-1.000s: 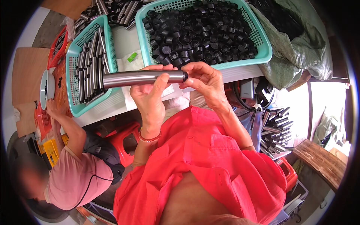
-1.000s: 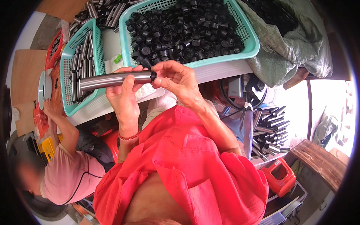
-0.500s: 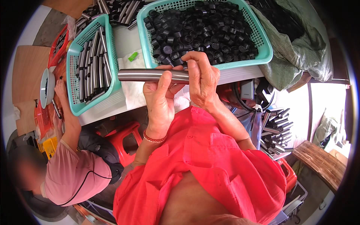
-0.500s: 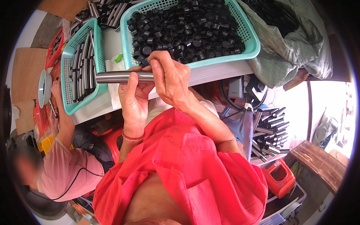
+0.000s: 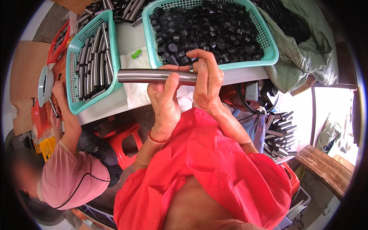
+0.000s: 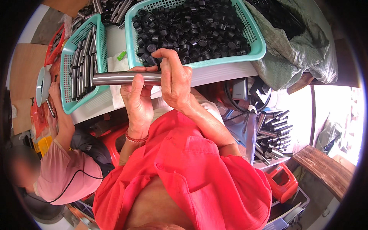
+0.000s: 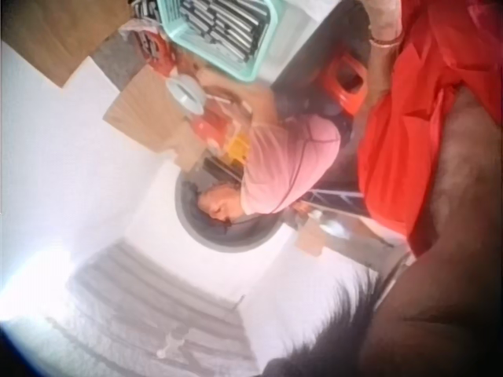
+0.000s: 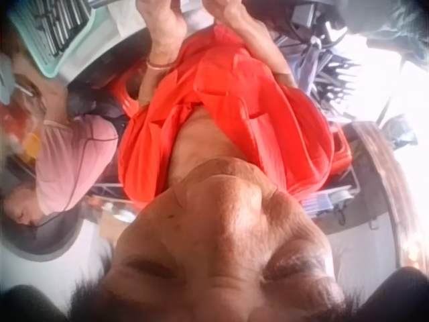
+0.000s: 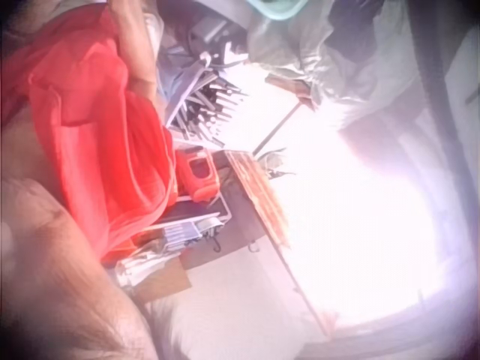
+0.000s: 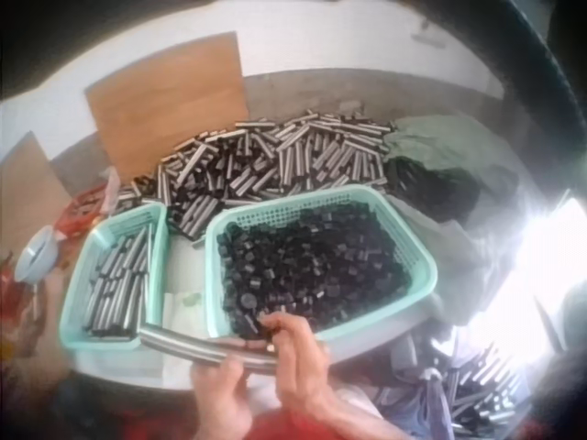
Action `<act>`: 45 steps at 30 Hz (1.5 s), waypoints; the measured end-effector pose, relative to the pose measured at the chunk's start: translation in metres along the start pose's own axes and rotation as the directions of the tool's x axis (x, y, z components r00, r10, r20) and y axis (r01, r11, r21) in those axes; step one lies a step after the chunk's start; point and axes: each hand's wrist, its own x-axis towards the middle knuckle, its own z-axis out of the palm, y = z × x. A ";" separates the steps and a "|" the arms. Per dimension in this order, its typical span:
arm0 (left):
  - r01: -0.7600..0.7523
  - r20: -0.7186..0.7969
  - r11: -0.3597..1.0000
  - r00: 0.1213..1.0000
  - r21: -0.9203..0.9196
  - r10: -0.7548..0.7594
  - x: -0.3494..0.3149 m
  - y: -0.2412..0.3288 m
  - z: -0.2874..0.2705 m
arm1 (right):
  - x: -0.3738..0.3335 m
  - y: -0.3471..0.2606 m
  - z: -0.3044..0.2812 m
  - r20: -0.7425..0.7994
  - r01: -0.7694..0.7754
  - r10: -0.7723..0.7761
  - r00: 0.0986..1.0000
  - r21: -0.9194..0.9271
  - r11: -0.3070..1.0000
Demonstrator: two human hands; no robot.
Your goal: The person repeatedly picks a metal rod from a basket and attaches a black plastic cap to one end. The person handles the rods and caps by hand and places the assembled units back into the basket. Another person works nearby at the same table.
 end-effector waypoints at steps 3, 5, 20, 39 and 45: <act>0.011 0.022 0.999 1.000 -0.050 -0.010 0.000 -0.001 -0.004 | 0.001 -0.002 0.000 0.016 0.067 -0.067 0.998 -0.067 0.995; 0.031 0.040 0.994 0.999 -0.104 -0.027 0.000 0.000 -0.004 | 0.002 -0.006 -0.001 0.027 0.039 -0.037 0.999 -0.056 0.998; 0.156 -0.042 0.966 0.985 -0.206 -0.168 0.012 0.004 0.000 | 0.021 0.002 0.005 0.016 0.075 -0.074 0.997 -0.113 0.991; -0.068 0.040 0.997 0.997 -0.029 0.069 0.012 -0.005 -0.001 | 0.013 0.002 0.002 -0.005 -0.032 0.032 0.999 0.028 0.999; -0.090 0.055 0.996 0.994 -0.017 0.091 0.010 -0.003 -0.002 | 0.009 0.010 0.006 -0.045 0.094 -0.095 0.994 -0.013 0.995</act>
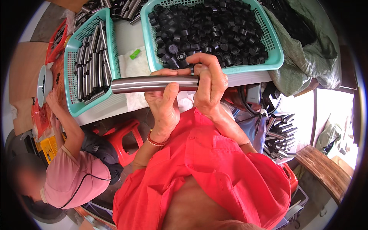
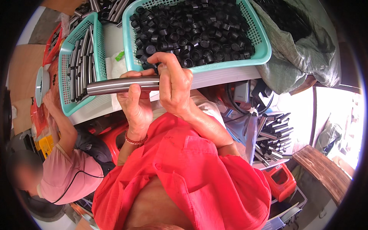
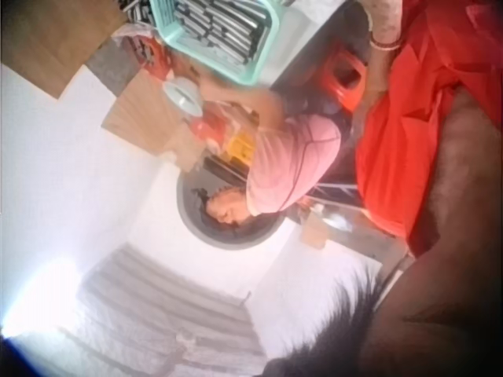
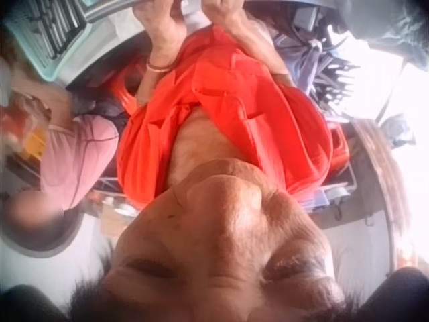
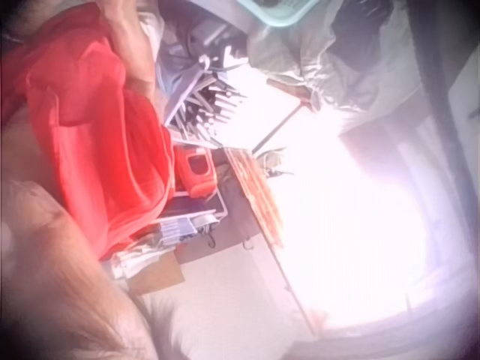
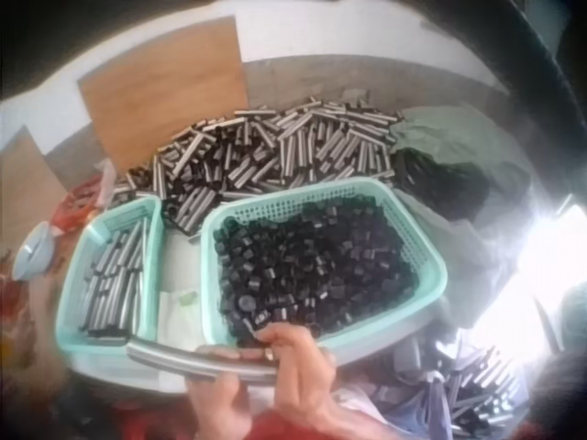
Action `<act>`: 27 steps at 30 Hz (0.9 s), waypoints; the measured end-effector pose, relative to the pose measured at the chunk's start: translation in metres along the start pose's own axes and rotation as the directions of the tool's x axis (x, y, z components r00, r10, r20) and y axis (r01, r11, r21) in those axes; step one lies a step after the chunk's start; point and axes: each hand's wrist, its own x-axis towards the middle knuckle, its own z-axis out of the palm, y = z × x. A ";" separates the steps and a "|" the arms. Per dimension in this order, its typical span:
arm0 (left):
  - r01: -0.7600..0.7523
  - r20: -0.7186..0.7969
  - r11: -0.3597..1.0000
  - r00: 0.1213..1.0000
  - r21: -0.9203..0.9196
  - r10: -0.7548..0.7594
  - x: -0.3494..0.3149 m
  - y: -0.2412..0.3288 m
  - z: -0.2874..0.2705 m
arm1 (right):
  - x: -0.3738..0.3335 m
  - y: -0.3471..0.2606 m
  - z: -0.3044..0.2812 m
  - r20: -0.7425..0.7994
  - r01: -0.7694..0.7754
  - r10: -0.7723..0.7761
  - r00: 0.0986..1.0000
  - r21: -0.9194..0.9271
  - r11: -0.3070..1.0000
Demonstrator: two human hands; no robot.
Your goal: The person repeatedly picks a metal rod from a basket and attaches a black plastic cap to one end. The person handles the rods and caps by hand and places the assembled units back into the basket. Another person works nearby at the same table.
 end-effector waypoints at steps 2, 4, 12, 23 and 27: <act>0.021 -0.032 1.000 0.999 -0.010 -0.022 0.000 0.004 0.001 | 0.003 -0.004 0.001 -0.006 -0.112 0.112 0.994 0.068 0.991; 0.051 -0.080 0.998 0.995 -0.045 -0.054 0.002 0.010 0.004 | 0.013 -0.018 0.000 0.019 -0.318 0.320 0.947 0.174 0.932; 0.006 -0.162 0.997 0.987 -0.070 -0.018 0.005 0.023 0.000 | 0.002 0.001 -0.005 0.236 -0.533 0.480 0.845 0.443 0.721; -0.199 -0.051 0.944 0.974 0.262 0.219 0.003 0.018 -0.007 | 0.011 0.004 0.010 0.308 -0.566 0.475 0.824 0.421 0.709; -0.222 -0.035 0.904 0.967 0.365 0.252 0.001 0.020 -0.008 | 0.010 0.005 0.014 0.352 -0.585 0.470 0.809 0.417 0.695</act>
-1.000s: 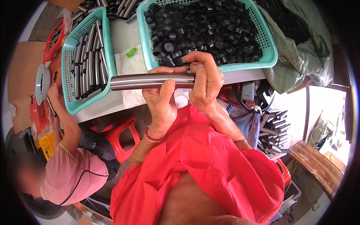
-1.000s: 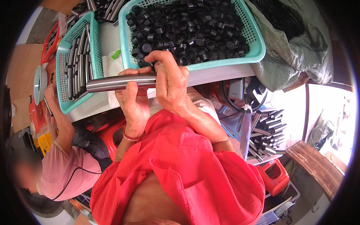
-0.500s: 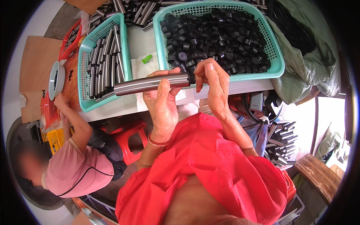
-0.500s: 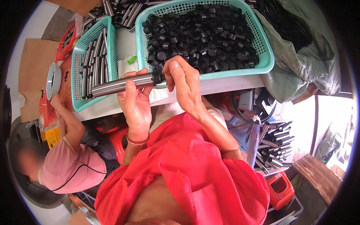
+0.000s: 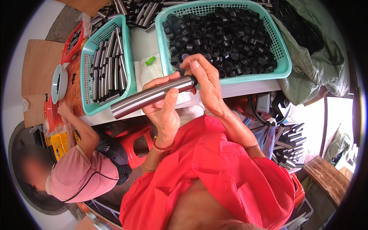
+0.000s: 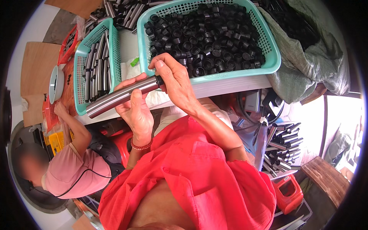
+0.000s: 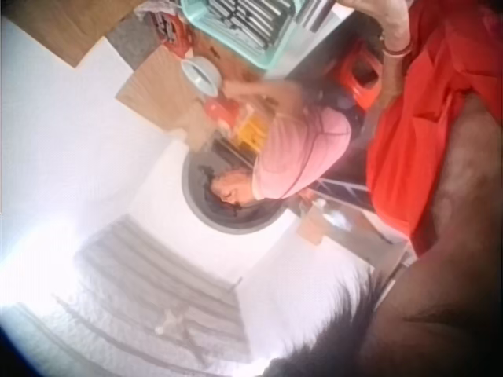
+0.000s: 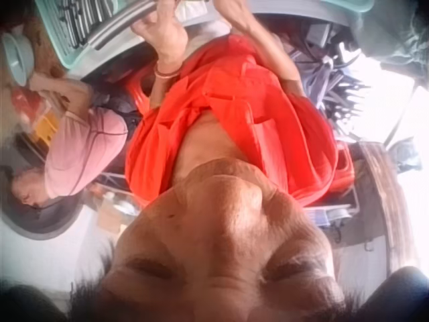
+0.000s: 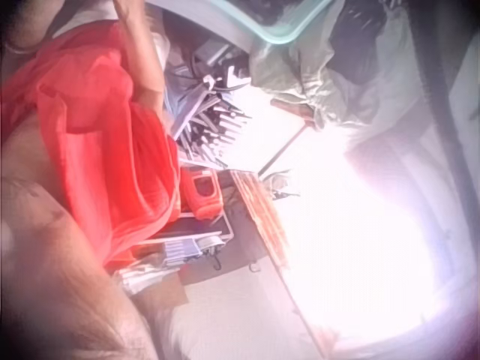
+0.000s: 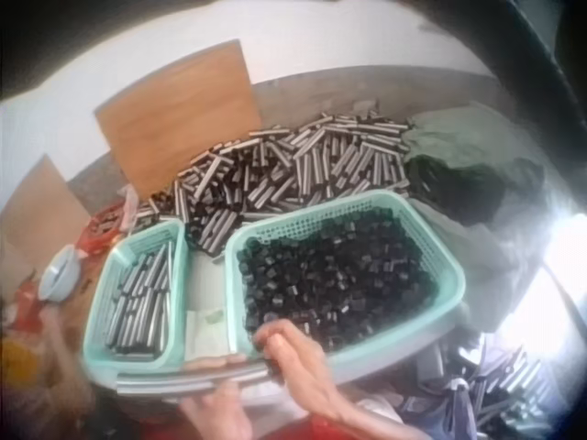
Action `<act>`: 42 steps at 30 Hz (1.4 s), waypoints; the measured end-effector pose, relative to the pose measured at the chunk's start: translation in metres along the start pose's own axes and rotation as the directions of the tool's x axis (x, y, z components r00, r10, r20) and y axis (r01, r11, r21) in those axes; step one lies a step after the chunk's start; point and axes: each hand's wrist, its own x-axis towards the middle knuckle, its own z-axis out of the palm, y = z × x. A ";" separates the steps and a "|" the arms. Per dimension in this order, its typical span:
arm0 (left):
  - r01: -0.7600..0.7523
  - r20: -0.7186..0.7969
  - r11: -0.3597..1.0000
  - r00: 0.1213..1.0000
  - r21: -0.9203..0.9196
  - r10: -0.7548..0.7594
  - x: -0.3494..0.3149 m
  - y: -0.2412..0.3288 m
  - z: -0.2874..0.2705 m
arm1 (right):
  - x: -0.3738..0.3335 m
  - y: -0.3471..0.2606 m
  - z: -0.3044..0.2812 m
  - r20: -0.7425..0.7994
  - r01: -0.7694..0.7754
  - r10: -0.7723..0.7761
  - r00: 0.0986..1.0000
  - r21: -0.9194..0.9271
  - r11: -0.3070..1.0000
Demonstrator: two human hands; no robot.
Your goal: The person repeatedly picks a metal rod from a basket and attaches a black plastic cap to one end. The person handles the rods and caps by hand and places the assembled units back into the basket. Another person works nearby at the same table.
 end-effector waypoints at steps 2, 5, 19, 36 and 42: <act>-0.014 0.008 1.000 1.000 0.011 0.014 0.000 0.000 0.000 | 0.001 0.002 0.001 -0.001 -0.006 0.006 1.000 0.029 1.000; -0.035 0.019 0.999 0.999 -0.003 0.035 0.000 -0.003 -0.001 | 0.002 0.003 0.002 -0.002 0.020 -0.020 1.000 0.040 0.999; 0.236 -0.008 0.924 0.968 -0.299 -0.250 -0.002 -0.001 0.009 | 0.004 -0.002 0.006 -0.107 0.243 -0.270 0.957 -0.208 0.947; -0.018 0.022 0.981 1.000 0.194 0.014 0.051 0.022 -0.044 | 0.009 -0.013 -0.018 -0.144 0.214 -0.346 0.927 -0.556 0.803; -0.048 -0.021 0.913 0.998 0.404 0.062 0.057 0.007 -0.062 | -0.002 -0.014 -0.039 -0.187 0.186 -0.312 0.932 -0.493 0.850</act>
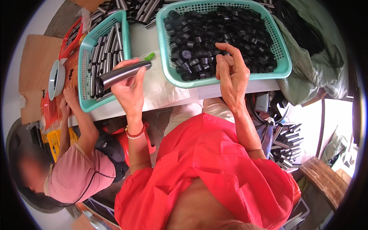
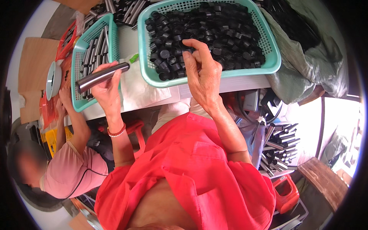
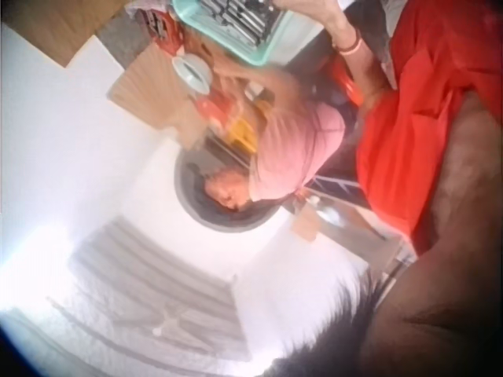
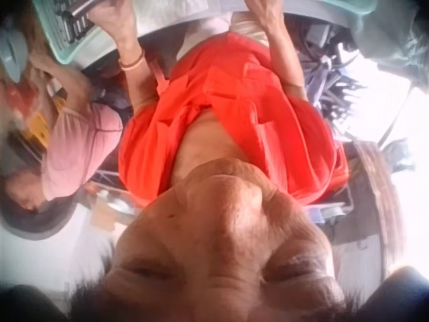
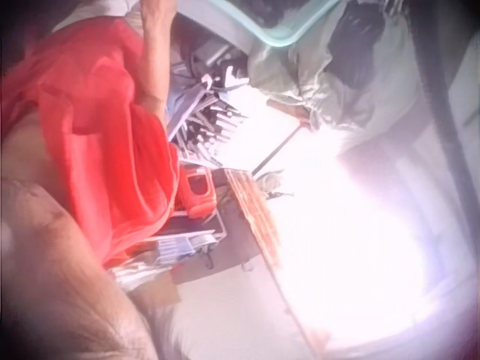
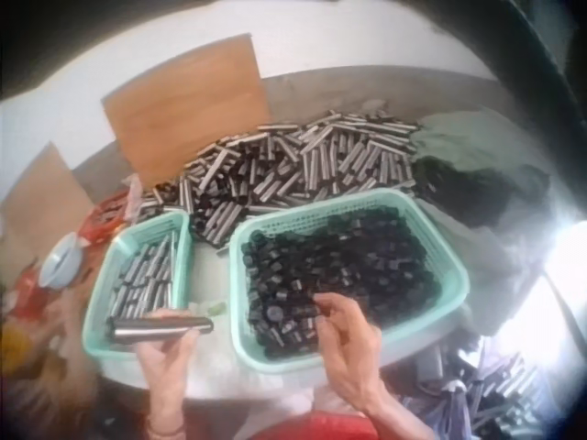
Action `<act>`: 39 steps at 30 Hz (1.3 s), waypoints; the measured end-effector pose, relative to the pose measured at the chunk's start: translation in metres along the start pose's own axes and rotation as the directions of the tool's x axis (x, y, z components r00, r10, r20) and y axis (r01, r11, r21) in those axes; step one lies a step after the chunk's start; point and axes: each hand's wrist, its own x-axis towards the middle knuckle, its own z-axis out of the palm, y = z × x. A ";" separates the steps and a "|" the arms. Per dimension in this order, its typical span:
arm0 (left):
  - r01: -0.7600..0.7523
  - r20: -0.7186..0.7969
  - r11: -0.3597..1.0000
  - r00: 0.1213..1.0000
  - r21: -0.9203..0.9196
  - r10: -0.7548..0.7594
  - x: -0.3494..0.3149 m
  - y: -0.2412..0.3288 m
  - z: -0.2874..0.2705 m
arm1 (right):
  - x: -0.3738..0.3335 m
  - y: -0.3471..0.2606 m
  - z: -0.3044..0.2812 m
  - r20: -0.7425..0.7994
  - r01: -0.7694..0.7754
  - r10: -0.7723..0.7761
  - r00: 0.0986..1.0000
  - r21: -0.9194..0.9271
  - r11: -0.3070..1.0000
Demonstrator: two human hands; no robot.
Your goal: The person repeatedly picks a metal rod from a basket and attaches a black plastic cap to one end. The person handles the rods and caps by hand and places the assembled units back into the basket. Another person works nearby at the same table.
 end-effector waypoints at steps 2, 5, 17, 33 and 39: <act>-0.051 -0.054 0.998 0.997 0.027 0.052 -0.002 -0.002 0.002 | 0.000 0.001 -0.009 -0.037 -0.019 0.019 0.999 0.020 1.000; -0.050 -0.056 0.993 0.997 0.109 0.057 -0.017 -0.036 0.004 | 0.009 -0.008 -0.033 -0.153 -0.041 0.051 0.987 0.065 0.997; 0.234 0.033 0.963 0.970 0.136 -0.240 -0.045 -0.085 0.005 | 0.095 0.021 -0.113 -0.112 -0.112 0.060 0.992 -0.550 0.828; 0.325 0.104 0.944 0.938 0.063 -0.330 -0.036 -0.089 -0.001 | 0.291 0.103 -0.086 0.394 0.342 -0.009 0.919 -0.787 0.514; 0.390 0.077 0.921 0.918 -0.006 -0.388 -0.040 -0.091 -0.001 | 0.244 0.072 -0.041 0.719 0.417 0.241 0.652 -0.606 0.678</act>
